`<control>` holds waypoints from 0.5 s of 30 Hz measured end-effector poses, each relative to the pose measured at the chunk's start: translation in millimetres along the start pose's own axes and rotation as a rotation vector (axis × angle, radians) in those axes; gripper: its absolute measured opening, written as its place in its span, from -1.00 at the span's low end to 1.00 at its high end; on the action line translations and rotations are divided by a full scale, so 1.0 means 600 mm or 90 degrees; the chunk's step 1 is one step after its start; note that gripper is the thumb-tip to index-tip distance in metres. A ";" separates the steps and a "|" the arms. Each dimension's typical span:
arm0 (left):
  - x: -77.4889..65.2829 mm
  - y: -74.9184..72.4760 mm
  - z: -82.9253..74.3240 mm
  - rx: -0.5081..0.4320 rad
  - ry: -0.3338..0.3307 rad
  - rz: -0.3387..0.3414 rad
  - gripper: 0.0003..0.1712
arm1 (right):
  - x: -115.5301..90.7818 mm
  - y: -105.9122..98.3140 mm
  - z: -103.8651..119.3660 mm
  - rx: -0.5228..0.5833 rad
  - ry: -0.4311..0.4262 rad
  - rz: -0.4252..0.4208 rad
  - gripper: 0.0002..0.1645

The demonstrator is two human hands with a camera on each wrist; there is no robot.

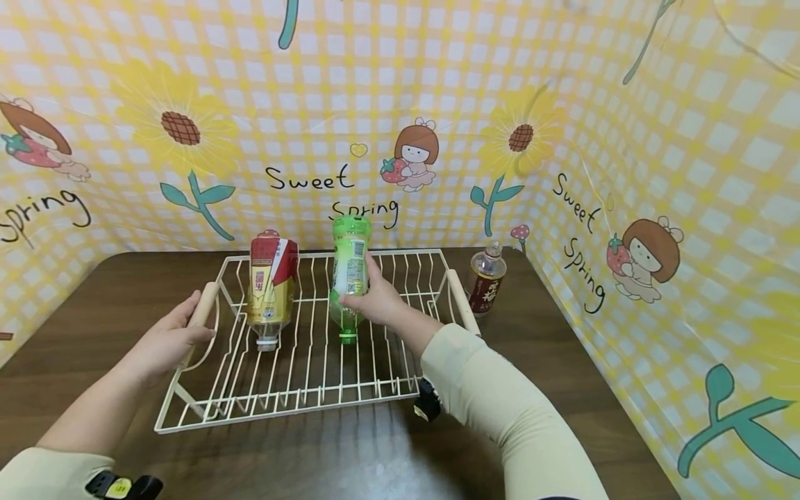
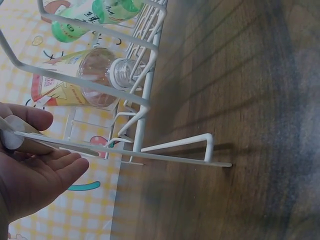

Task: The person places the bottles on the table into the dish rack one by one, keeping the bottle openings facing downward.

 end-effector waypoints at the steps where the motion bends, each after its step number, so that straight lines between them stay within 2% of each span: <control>1: 0.000 0.000 0.000 0.003 0.001 0.000 0.01 | 0.001 0.001 -0.001 -0.011 -0.002 0.001 0.26; 15: 0.000 0.002 -0.002 -0.003 0.013 -0.002 -0.02 | 0.003 0.008 0.000 -0.109 -0.020 0.008 0.22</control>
Point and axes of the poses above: each hand's wrist, its own x-axis towards the middle knuckle, its own y-axis out of the palm, z = x × y, the point moved 9 cm from there along x, towards the middle knuckle, and after that the axes turned 5 degrees about -x, right-handed, at the moved point
